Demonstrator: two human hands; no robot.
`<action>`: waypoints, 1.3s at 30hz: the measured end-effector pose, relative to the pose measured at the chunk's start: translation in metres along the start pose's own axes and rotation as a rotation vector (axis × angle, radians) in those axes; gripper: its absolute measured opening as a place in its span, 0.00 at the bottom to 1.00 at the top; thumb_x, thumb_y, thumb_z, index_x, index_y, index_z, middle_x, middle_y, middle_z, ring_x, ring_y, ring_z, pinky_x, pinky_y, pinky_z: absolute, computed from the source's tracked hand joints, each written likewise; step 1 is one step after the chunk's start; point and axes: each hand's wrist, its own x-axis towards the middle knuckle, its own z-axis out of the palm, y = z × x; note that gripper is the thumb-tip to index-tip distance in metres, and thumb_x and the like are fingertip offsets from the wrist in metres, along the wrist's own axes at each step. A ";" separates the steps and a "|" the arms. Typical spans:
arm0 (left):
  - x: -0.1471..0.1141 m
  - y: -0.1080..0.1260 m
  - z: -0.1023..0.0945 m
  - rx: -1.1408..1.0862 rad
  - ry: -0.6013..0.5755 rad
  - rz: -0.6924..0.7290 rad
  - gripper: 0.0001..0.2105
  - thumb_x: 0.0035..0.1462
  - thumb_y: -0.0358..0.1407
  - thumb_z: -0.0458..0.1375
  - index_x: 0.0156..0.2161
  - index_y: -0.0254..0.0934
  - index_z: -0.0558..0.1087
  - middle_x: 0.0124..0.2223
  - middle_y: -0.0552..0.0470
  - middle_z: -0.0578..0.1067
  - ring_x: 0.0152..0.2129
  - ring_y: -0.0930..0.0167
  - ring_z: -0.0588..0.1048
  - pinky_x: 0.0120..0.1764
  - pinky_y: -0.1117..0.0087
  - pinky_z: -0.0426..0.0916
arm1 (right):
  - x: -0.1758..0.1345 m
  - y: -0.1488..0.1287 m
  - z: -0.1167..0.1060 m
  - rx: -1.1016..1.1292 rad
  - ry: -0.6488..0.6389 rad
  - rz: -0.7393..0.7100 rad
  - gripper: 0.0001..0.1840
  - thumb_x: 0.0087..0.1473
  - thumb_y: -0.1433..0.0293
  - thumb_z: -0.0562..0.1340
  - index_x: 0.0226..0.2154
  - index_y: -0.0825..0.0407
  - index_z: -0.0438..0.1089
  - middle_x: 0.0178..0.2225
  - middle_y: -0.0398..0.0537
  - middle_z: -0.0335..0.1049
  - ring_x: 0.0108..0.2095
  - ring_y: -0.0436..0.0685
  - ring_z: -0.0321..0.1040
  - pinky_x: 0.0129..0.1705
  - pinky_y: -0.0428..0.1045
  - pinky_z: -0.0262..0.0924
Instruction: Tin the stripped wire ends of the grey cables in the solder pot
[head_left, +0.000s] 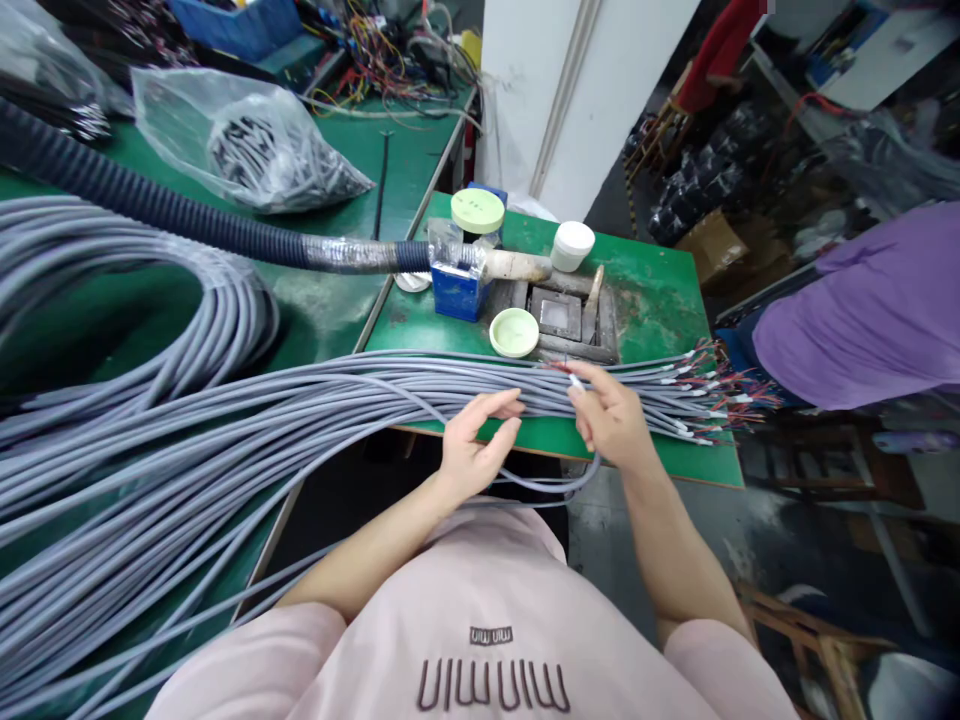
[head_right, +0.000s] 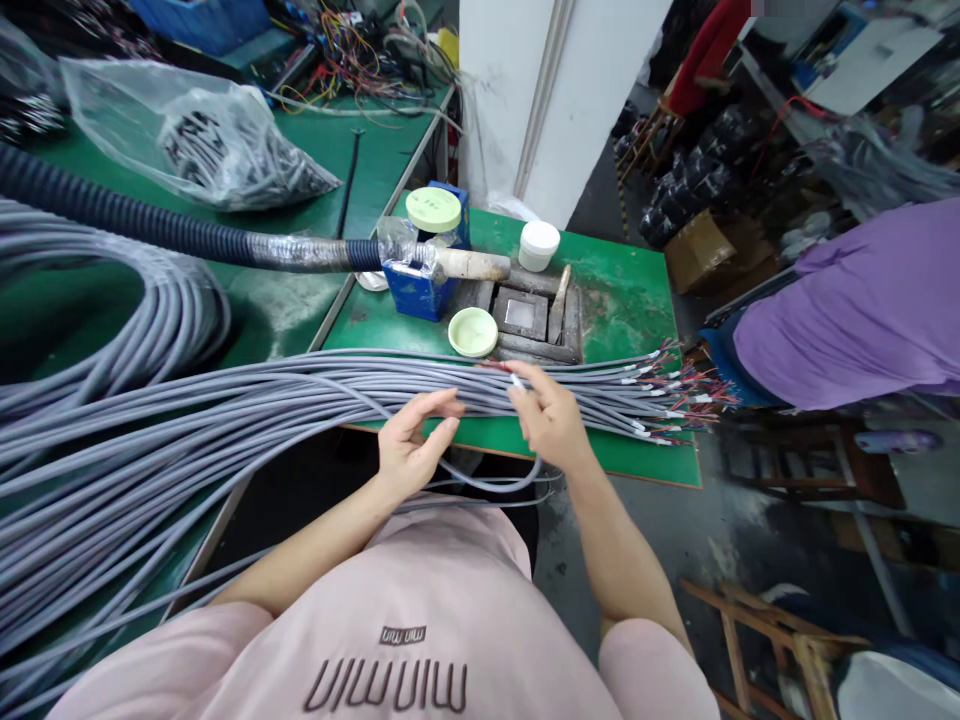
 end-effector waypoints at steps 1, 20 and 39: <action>0.003 -0.003 -0.004 0.097 0.019 0.050 0.16 0.57 0.28 0.58 0.50 0.40 0.72 0.38 0.50 0.78 0.34 0.71 0.75 0.41 0.68 0.70 | 0.010 0.000 -0.005 0.054 -0.017 0.037 0.22 0.58 0.63 0.57 0.54 0.54 0.66 0.10 0.32 0.56 0.09 0.46 0.52 0.13 0.42 0.50; 0.003 -0.038 -0.018 0.545 -0.061 0.393 0.10 0.54 0.27 0.56 0.40 0.42 0.73 0.32 0.56 0.79 0.31 0.72 0.77 0.50 0.61 0.61 | 0.108 -0.009 0.016 -0.263 -0.258 0.110 0.20 0.56 0.68 0.55 0.48 0.59 0.71 0.09 0.34 0.54 0.09 0.47 0.50 0.12 0.43 0.46; 0.001 -0.042 -0.018 0.533 -0.061 0.423 0.12 0.52 0.26 0.57 0.41 0.42 0.72 0.32 0.56 0.79 0.31 0.72 0.76 0.52 0.61 0.60 | 0.111 -0.008 0.022 -0.496 -0.314 -0.029 0.17 0.54 0.71 0.55 0.42 0.57 0.75 0.13 0.39 0.61 0.15 0.50 0.57 0.20 0.44 0.51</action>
